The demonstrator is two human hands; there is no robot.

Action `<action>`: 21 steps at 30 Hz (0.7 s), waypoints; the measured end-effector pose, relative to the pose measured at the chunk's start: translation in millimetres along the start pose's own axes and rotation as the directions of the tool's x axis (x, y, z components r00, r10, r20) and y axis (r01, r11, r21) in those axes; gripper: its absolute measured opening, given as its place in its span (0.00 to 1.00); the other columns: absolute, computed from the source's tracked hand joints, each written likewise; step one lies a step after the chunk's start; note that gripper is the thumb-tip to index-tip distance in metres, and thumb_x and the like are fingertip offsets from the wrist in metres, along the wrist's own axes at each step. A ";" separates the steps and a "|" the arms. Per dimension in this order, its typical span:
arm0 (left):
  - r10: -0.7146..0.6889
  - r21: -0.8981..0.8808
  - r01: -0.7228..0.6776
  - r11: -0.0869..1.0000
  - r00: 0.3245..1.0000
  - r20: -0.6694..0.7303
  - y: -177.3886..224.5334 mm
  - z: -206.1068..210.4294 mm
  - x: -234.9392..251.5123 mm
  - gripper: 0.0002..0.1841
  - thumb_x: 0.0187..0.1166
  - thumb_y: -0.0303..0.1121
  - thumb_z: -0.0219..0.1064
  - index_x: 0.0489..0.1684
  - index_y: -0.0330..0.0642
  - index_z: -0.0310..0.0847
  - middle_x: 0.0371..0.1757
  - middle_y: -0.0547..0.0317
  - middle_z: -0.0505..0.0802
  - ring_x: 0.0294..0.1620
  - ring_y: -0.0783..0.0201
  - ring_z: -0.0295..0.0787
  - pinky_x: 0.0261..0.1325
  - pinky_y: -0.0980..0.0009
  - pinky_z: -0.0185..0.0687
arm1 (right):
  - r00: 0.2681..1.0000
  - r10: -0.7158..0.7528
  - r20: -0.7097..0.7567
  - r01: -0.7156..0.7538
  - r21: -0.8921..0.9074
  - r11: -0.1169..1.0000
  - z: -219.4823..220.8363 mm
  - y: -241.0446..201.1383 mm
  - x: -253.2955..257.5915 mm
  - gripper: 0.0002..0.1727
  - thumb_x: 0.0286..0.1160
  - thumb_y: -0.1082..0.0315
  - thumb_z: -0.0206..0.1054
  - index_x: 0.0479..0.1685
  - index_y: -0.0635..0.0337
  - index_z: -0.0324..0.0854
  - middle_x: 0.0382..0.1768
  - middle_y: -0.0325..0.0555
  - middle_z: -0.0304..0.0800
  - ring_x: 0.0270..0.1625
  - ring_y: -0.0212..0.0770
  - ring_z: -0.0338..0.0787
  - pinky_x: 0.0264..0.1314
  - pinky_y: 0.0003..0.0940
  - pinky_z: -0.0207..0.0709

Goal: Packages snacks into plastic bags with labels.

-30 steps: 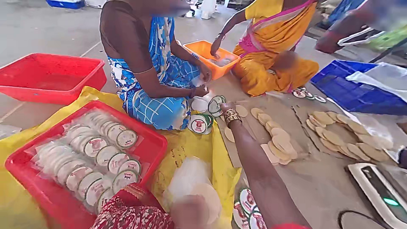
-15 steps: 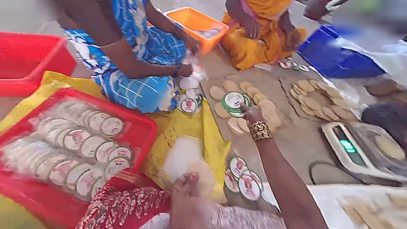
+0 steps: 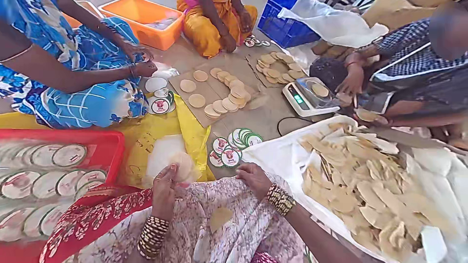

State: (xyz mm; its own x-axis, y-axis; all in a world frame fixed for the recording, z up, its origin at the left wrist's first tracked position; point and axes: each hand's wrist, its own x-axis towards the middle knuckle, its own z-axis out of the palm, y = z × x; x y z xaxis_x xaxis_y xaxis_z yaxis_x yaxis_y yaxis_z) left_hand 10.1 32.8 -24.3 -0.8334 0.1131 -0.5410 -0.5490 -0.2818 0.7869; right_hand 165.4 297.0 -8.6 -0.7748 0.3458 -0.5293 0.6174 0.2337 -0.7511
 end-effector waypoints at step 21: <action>-0.100 0.080 0.095 0.992 0.993 0.063 -48.7 4.6 -33.6 0.07 0.84 0.22 0.61 0.42 0.31 0.86 0.36 0.55 0.95 0.36 0.66 0.93 0.42 0.70 0.91 | 0.870 0.153 -0.470 -0.417 -0.533 0.736 -76.0 1.1 108.6 0.25 0.85 0.61 0.58 0.71 0.71 0.78 0.75 0.67 0.78 0.79 0.63 0.77 0.78 0.59 0.70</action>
State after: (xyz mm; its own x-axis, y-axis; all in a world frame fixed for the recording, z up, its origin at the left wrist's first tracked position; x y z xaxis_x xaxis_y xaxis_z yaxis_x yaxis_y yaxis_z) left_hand 64.5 47.1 -43.0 -0.7768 0.2008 -0.5968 -0.6287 -0.1929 0.7534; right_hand 92.3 403.9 -37.0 -0.5156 0.7631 -0.3896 0.8501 0.5125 -0.1213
